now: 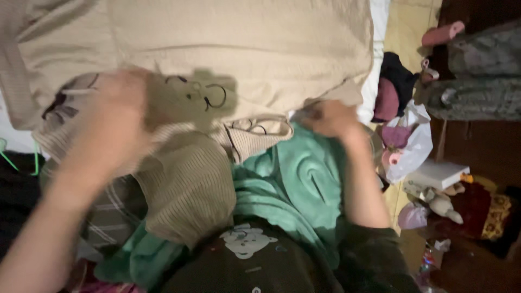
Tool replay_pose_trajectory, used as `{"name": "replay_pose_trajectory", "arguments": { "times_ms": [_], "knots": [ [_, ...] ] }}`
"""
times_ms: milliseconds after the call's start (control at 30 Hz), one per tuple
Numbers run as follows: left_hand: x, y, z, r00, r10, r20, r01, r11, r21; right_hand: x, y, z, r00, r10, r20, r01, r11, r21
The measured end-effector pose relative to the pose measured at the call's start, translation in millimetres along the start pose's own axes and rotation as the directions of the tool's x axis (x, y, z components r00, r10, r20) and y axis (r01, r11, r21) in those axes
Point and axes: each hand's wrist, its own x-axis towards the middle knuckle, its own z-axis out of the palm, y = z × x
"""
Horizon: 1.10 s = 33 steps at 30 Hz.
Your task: The person sprays a shirt with liquid, irons the fabric, buttons the front by hand, and places the shirt on a hanger.
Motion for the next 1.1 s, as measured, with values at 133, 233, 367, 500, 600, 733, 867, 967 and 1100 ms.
{"name": "replay_pose_trajectory", "arguments": {
  "times_ms": [133,233,367,500,600,733,867,967,1100],
  "knots": [
    [-6,87,43,0.972,0.189,0.142,-0.044,0.735,-0.676,-21,-39,55,0.96,-0.245,-0.139,0.251,0.967,0.031],
    [-3,123,87,0.919,0.312,0.243,-0.283,0.948,-0.144,-35,-52,66,0.979,-0.143,-0.146,0.166,0.973,0.158],
    [1,143,139,0.953,0.006,0.302,0.087,0.951,-0.296,-12,-39,74,0.873,-0.321,-0.366,0.476,0.719,0.506],
    [28,120,178,0.962,-0.085,0.261,0.192,0.888,-0.417,-8,-32,90,0.767,-0.406,-0.497,0.639,0.557,0.531],
    [38,103,166,0.974,-0.019,0.226,0.129,0.864,-0.487,-18,-43,86,0.707,-0.494,-0.506,0.671,0.696,0.257],
    [28,112,138,0.989,-0.011,0.146,0.049,0.964,-0.26,-31,-67,83,0.652,-0.564,-0.507,0.642,0.766,-0.027],
    [18,105,119,0.955,-0.099,0.281,0.117,0.992,-0.049,-37,-64,79,0.548,-0.696,-0.465,0.762,0.644,-0.065],
    [16,86,113,0.894,-0.002,0.449,0.089,0.981,-0.172,-57,-60,69,0.684,-0.682,-0.259,0.684,0.723,-0.099],
    [18,57,102,0.97,0.176,0.171,-0.107,0.93,-0.352,-120,-9,24,0.824,-0.523,-0.219,0.56,0.809,0.175]
  ]
}}
